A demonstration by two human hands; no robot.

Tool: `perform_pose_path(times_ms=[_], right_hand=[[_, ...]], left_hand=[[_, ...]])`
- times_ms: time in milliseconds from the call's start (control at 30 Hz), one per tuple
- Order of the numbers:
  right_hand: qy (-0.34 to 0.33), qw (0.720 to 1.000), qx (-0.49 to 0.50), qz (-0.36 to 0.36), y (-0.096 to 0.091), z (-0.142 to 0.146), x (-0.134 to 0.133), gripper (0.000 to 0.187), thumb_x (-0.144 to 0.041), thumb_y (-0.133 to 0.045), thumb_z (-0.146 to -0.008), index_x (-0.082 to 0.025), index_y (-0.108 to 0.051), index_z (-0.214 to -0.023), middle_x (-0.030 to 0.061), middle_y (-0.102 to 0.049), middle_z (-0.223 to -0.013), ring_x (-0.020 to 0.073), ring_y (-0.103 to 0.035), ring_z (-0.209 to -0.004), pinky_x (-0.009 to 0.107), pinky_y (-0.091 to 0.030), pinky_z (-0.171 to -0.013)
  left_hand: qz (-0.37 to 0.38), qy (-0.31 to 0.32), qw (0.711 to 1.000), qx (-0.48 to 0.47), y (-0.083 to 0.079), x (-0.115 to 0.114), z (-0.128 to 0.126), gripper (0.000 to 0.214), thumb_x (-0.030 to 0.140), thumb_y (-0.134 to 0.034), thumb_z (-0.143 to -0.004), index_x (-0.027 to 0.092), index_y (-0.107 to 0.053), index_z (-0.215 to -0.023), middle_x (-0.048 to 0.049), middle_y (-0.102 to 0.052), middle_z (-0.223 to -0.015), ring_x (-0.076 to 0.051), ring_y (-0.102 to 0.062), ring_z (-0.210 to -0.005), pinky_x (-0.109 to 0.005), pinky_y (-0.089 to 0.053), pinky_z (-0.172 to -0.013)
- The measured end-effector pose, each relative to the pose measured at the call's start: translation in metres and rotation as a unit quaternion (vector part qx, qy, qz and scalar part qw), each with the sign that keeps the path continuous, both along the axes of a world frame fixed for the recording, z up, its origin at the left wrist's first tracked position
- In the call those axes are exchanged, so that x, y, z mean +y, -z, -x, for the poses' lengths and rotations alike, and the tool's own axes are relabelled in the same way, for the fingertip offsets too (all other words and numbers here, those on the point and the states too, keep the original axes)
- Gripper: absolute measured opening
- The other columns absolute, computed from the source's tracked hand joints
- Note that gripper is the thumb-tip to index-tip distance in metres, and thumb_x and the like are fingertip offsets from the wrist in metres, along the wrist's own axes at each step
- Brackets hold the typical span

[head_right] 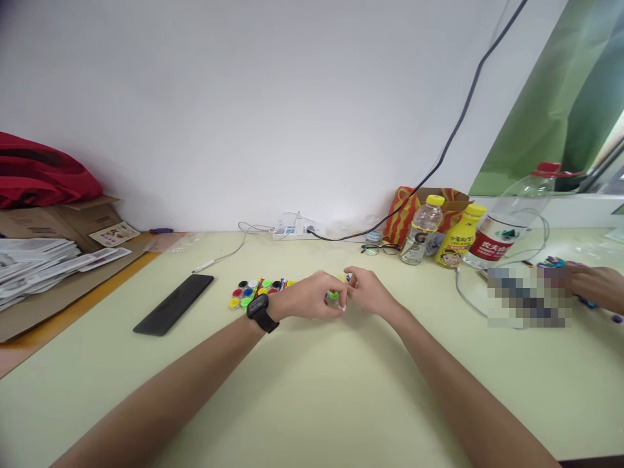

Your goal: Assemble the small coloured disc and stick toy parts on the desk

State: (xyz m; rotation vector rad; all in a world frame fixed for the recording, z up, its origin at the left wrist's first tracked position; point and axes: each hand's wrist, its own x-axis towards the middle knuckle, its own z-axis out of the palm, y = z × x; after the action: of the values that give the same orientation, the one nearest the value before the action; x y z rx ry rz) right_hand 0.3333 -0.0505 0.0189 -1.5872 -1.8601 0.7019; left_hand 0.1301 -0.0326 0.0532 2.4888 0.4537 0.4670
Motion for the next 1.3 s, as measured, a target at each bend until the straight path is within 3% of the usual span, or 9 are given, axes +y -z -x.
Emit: perform_pose_path(times_ms=[67,233,400,500,600,700,867,1033,1300], right_hand=[[0.004,0.999,-0.038,-0.002,0.002,-0.003,0.002,0.039,-0.024,-0.059,-0.085,-0.017,-0.063,-0.123,0.0042,-0.073,-0.088,0.018,-0.065,-0.072,0.028,-0.045,-0.066],[0.055,0.985,-0.151,-0.062,0.001,-0.015,0.007,0.022,-0.032,-0.055,-0.093,-0.019,-0.067,-0.107,0.006,-0.073,-0.087,0.021,-0.066,-0.079,0.03,-0.044,-0.071],[0.121,0.965,-0.221,-0.067,0.011,-0.022,0.01,0.034,-0.048,-0.059,-0.093,-0.017,-0.065,-0.107,0.0137,-0.071,-0.109,0.027,-0.065,-0.095,0.033,-0.042,-0.075],[0.096,0.968,-0.227,-0.045,0.016,-0.022,0.009,0.038,-0.054,-0.061,-0.092,-0.018,-0.064,-0.105,0.0146,-0.07,-0.108,0.0266,-0.065,-0.094,0.032,-0.042,-0.073],[0.047,0.975,-0.213,-0.043,0.016,-0.02,0.006,0.035,-0.055,-0.064,-0.089,-0.02,-0.061,-0.094,0.0106,-0.068,-0.099,0.0232,-0.064,-0.087,0.03,-0.041,-0.071],[0.01,0.978,-0.204,-0.041,0.013,-0.018,0.004,0.03,-0.049,-0.066,-0.086,-0.021,-0.055,-0.084,0.0065,-0.064,-0.09,0.0199,-0.06,-0.08,0.028,-0.04,-0.069],[0.0,0.982,-0.186,-0.029,0.013,-0.018,0.004,0.02,-0.038,-0.064,-0.085,-0.021,-0.054,-0.081,0.0041,-0.06,-0.086,0.0178,-0.056,-0.075,0.027,-0.038,-0.066],[-0.006,0.985,-0.17,-0.031,0.015,-0.02,0.007,0.009,-0.029,-0.06,-0.087,-0.021,-0.061,-0.09,0.0052,-0.064,-0.092,0.0183,-0.06,-0.082,0.027,-0.04,-0.071],[-0.005,0.989,-0.147,-0.015,0.014,-0.018,0.005,0.009,-0.024,-0.061,-0.084,-0.02,-0.066,-0.089,0.0037,-0.067,-0.079,0.018,-0.06,-0.071,0.026,-0.038,-0.06]], left_hand=[[-0.02,0.013,0.999,0.028,0.004,-0.002,-0.002,0.008,0.019,-0.074,-0.077,0.019,-0.074,-0.086,-0.0019,-0.073,-0.089,-0.016,-0.066,-0.077,-0.027,-0.048,-0.072],[-0.047,0.002,0.997,0.062,0.004,0.0,0.002,0.007,0.022,-0.077,-0.076,0.022,-0.078,-0.083,-0.004,-0.073,-0.09,-0.022,-0.064,-0.096,-0.03,-0.048,-0.081],[-0.071,0.003,0.995,0.077,0.004,0.008,0.007,0.003,0.02,-0.075,-0.077,0.022,-0.075,-0.078,-0.0027,-0.075,-0.089,-0.024,-0.059,-0.102,-0.032,-0.046,-0.086],[-0.097,-0.018,0.992,0.073,0.005,0.011,0.01,0.01,0.023,-0.075,-0.078,0.022,-0.075,-0.089,-0.0038,-0.074,-0.094,-0.025,-0.059,-0.103,-0.033,-0.045,-0.091],[-0.114,-0.037,0.991,0.058,0.006,0.013,0.011,0.027,0.029,-0.075,-0.082,0.023,-0.073,-0.107,-0.0051,-0.072,-0.109,-0.026,-0.059,-0.109,-0.035,-0.044,-0.098],[-0.124,-0.039,0.991,0.045,0.008,0.012,0.009,0.031,0.034,-0.075,-0.085,0.025,-0.073,-0.115,-0.0049,-0.071,-0.118,-0.026,-0.058,-0.113,-0.036,-0.042,-0.102],[-0.145,-0.023,0.988,0.046,0.016,0.003,0.001,0.024,0.035,-0.079,-0.083,0.027,-0.077,-0.105,-0.0022,-0.072,-0.123,-0.027,-0.057,-0.116,-0.038,-0.04,-0.105],[-0.162,-0.026,0.985,0.056,0.022,-0.006,-0.004,0.01,0.036,-0.074,-0.089,0.026,-0.077,-0.088,-0.0014,-0.074,-0.111,-0.026,-0.054,-0.113,-0.039,-0.04,-0.1],[-0.234,-0.079,0.965,0.089,0.028,-0.011,-0.011,0.018,0.036,-0.063,-0.096,0.022,-0.075,-0.096,-0.0084,-0.072,-0.104,-0.028,-0.053,-0.108,-0.042,-0.041,-0.092]])
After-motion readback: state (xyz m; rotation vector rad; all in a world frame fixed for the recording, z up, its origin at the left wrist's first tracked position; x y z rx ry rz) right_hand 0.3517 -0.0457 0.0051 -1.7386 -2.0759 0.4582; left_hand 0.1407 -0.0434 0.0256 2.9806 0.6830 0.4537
